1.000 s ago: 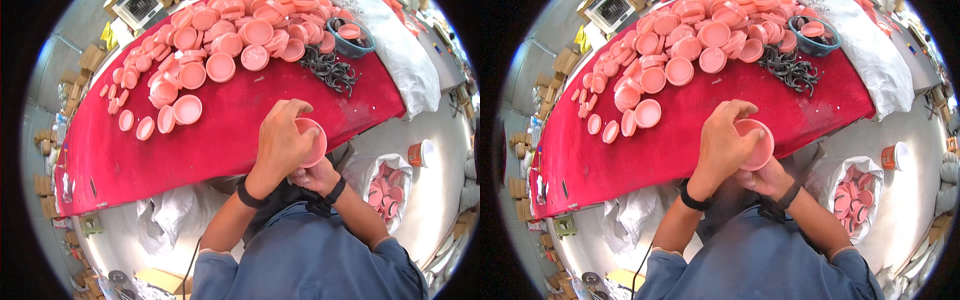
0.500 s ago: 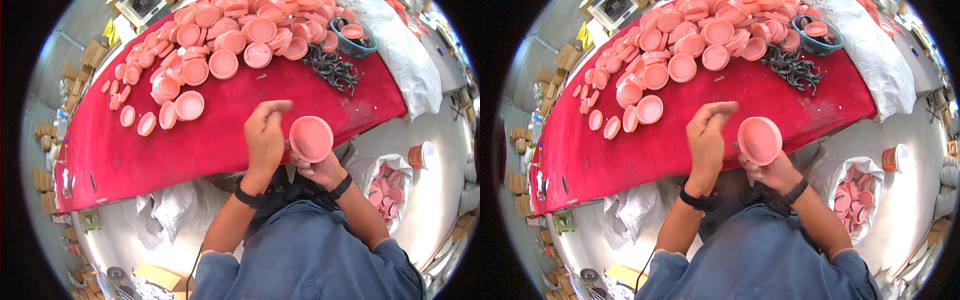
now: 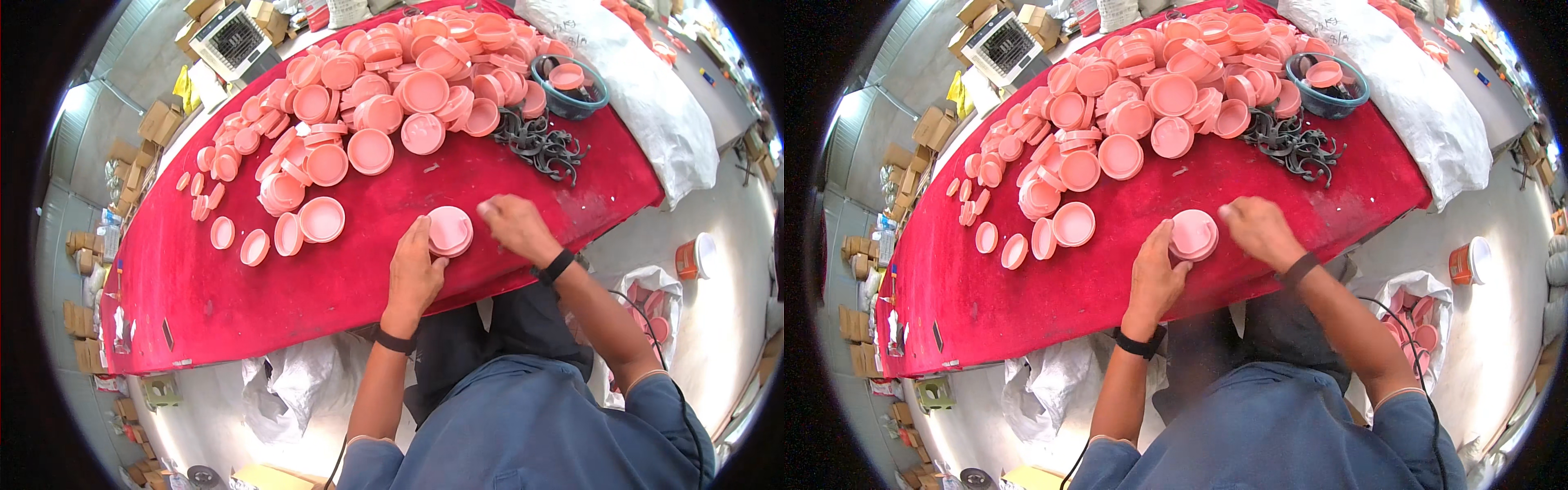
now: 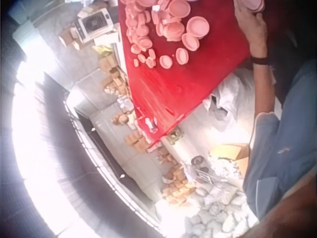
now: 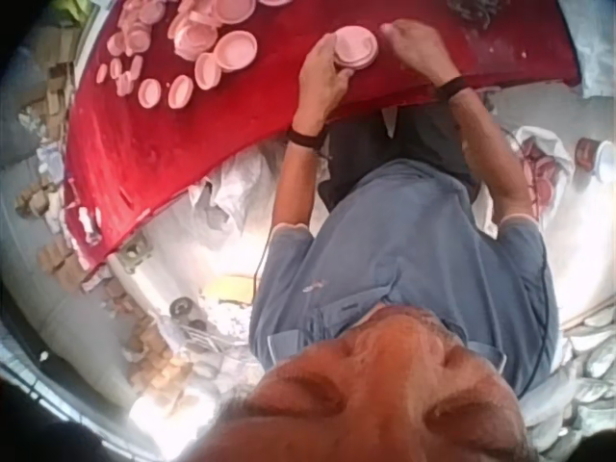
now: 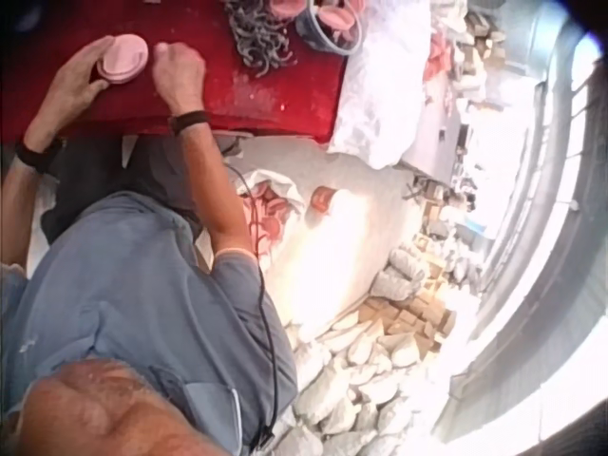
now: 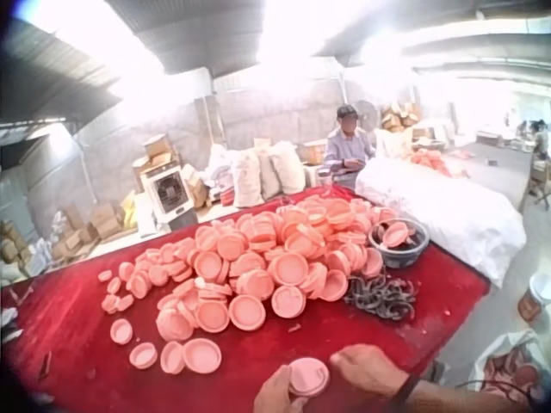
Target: Manually inserting black rubber gaskets into pink plastic covers to assemble lids.
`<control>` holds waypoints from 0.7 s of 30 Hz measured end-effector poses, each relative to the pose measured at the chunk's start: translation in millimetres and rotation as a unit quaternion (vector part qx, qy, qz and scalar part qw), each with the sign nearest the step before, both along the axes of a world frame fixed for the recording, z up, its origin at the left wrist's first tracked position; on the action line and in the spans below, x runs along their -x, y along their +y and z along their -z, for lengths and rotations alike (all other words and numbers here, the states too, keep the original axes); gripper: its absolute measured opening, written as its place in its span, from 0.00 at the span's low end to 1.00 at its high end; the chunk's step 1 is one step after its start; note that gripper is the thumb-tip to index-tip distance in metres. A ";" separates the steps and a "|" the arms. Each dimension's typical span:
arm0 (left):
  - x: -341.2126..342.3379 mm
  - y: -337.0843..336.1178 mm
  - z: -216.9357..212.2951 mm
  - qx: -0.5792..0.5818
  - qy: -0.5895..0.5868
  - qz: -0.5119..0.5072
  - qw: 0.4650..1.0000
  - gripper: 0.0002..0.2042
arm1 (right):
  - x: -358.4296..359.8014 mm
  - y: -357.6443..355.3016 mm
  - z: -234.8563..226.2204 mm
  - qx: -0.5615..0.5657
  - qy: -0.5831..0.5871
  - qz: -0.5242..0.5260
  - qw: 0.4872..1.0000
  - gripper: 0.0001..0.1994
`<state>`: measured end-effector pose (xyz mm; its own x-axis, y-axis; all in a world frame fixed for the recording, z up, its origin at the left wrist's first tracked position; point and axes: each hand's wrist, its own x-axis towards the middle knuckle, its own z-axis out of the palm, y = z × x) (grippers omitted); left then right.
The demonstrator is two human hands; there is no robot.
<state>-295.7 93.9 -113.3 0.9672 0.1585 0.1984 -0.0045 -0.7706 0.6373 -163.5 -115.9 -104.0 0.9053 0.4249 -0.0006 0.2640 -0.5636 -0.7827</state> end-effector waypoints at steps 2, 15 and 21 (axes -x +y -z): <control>2.1 5.2 1.2 0.015 -0.004 -0.005 1.000 0.43 | -20.6 -12.1 0.3 0.005 -0.073 0.050 0.996 0.15; -27.9 6.9 -5.9 -0.097 -0.027 0.051 0.994 0.41 | -123.4 -30.4 27.9 0.261 -0.281 0.043 0.923 0.12; -14.9 5.7 -25.1 -0.082 0.015 0.031 0.996 0.42 | -133.6 -39.6 29.1 0.209 -0.288 0.101 0.929 0.11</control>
